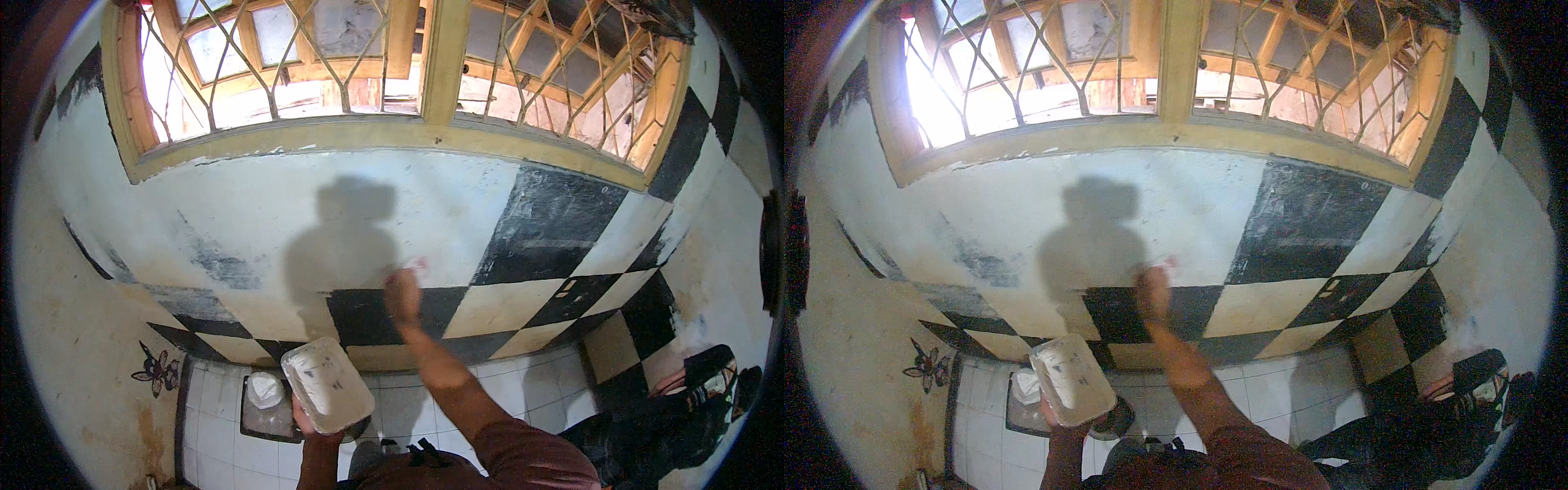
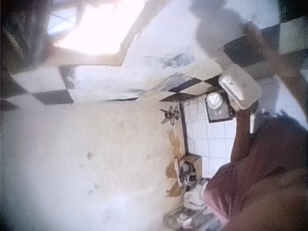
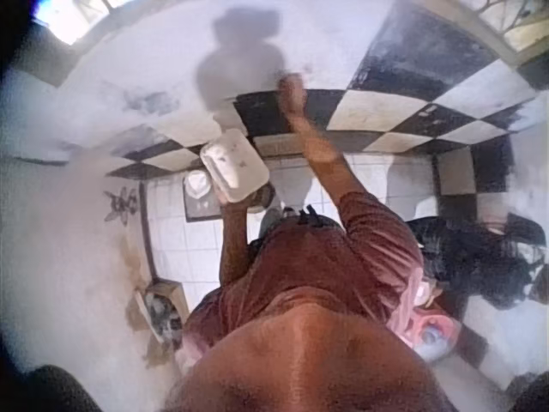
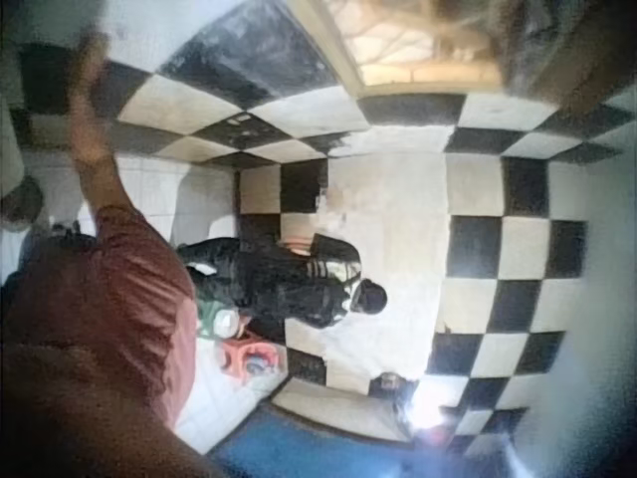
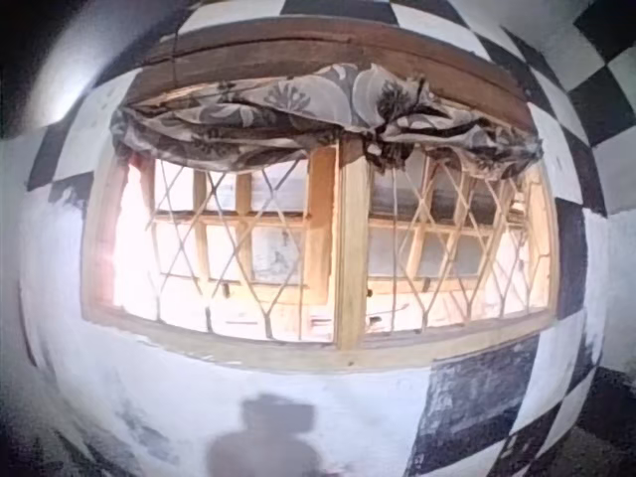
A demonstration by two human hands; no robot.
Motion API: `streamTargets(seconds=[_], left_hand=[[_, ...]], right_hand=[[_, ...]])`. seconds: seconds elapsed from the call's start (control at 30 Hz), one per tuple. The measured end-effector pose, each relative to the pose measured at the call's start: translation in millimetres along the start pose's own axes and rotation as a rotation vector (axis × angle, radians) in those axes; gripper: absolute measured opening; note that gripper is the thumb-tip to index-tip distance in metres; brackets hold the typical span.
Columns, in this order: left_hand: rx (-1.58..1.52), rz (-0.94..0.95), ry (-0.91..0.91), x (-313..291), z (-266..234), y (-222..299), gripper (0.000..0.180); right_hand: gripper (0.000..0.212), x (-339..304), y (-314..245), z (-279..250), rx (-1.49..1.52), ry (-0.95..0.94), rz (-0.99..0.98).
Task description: The person applies putty to a wall with a plastic putty knife, scraping the putty from a plastic container and smoothing it over the surface below a window.
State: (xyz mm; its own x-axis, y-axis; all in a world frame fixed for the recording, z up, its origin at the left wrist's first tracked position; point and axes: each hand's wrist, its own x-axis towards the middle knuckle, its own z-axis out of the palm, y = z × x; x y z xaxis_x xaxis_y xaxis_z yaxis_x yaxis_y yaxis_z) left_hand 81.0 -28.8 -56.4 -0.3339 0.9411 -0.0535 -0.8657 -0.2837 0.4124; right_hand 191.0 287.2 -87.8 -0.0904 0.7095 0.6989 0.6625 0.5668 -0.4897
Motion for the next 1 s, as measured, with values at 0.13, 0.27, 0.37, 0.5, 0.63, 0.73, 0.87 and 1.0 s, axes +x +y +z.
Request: streamTargets(seconds=[0.13,0.27,0.37,0.5,0.63,0.73,0.87,1.0], left_hand=[[-0.087,0.086,0.033,-2,5,12,0.065],[-0.077,0.019,0.016,-2,14,15,0.064],[-0.038,0.054,-0.022,-6,3,20,0.065],[-0.120,-0.031,0.012,2,-9,15,0.065],[-0.022,-0.027,-0.004,2,0,15,0.064],[-0.081,0.024,0.074,-4,5,30,0.062],[-0.089,-0.063,-0.049,1,16,33,0.058],[-0.139,-0.018,0.008,3,10,50,0.058]], right_hand=[[0.017,-32,-117,32,0.158,-0.007,-0.105],[0.015,-81,-95,7,0.299,-0.203,0.251],[0.013,-83,-55,-56,0.482,0.035,0.337],[0.015,-56,62,-107,0.126,0.349,0.370],[0.006,-17,90,-96,0.192,0.450,0.479],[0.011,3,-9,-33,0.097,0.380,0.213],[0.021,-24,-86,39,0.098,-0.016,-0.106],[0.010,-60,-137,24,0.337,-0.107,0.053]])
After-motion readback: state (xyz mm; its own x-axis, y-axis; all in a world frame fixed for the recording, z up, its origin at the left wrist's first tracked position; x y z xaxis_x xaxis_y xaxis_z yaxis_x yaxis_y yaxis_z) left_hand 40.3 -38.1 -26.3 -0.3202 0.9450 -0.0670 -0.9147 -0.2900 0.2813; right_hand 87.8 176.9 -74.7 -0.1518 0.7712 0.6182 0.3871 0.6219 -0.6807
